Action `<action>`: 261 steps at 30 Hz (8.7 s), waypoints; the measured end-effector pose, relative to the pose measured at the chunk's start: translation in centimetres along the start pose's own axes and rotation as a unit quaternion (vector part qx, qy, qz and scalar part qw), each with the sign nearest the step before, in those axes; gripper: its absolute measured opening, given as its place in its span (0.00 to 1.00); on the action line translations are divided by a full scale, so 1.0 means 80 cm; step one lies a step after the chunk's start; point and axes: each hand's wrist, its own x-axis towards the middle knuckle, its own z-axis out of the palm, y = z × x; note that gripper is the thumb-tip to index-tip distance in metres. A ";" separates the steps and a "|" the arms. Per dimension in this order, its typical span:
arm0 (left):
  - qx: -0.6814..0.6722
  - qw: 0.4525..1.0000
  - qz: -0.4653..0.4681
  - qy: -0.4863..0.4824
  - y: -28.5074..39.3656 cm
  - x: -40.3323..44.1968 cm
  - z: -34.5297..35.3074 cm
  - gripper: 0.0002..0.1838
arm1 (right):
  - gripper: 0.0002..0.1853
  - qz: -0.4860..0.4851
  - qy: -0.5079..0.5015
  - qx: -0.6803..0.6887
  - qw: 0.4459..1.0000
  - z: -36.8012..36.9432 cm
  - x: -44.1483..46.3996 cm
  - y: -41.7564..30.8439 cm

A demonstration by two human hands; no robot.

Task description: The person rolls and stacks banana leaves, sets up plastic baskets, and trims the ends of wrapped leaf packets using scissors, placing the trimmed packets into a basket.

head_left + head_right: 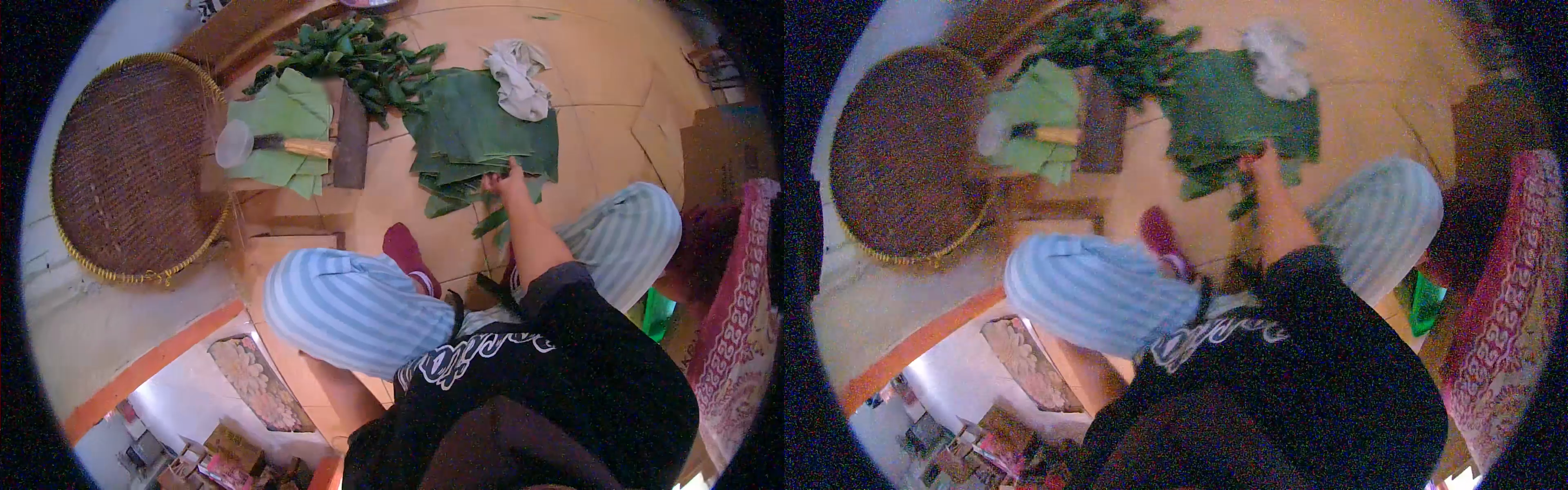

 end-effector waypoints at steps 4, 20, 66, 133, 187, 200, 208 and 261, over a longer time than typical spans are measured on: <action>0.026 0.965 0.262 -0.003 0.124 -0.067 0.040 0.14 | 0.21 -0.024 -0.049 0.005 0.998 -0.005 0.031 0.002; 0.395 0.885 0.157 -0.191 -0.218 0.124 0.355 0.20 | 0.13 -0.185 -0.086 -0.085 0.975 0.016 0.024 -0.027; -0.125 0.826 -0.295 -0.464 -0.077 -0.025 0.367 0.15 | 0.11 -0.370 -0.157 -0.496 0.770 0.015 -0.220 -0.084; 0.510 0.491 -0.210 -0.674 0.466 -0.465 0.350 0.25 | 0.20 -0.395 0.350 0.100 0.844 0.145 -0.947 -0.103; 0.656 -0.026 -0.245 -0.713 -0.101 -1.450 0.090 0.23 | 0.17 -0.510 0.525 0.558 0.392 -0.728 -1.232 -0.122; 0.770 0.026 -0.263 -0.581 -0.393 -1.642 -0.095 0.25 | 0.22 -0.450 0.445 0.651 0.418 -1.135 -1.244 -0.031; 0.844 0.003 -0.219 -0.489 -0.646 -1.650 -0.291 0.21 | 0.28 -0.229 0.546 0.665 0.456 -1.338 -1.241 0.157; 0.718 -0.444 0.020 -0.535 -1.286 -2.132 -0.713 0.15 | 0.19 0.066 0.498 0.858 0.103 -1.786 -1.207 0.185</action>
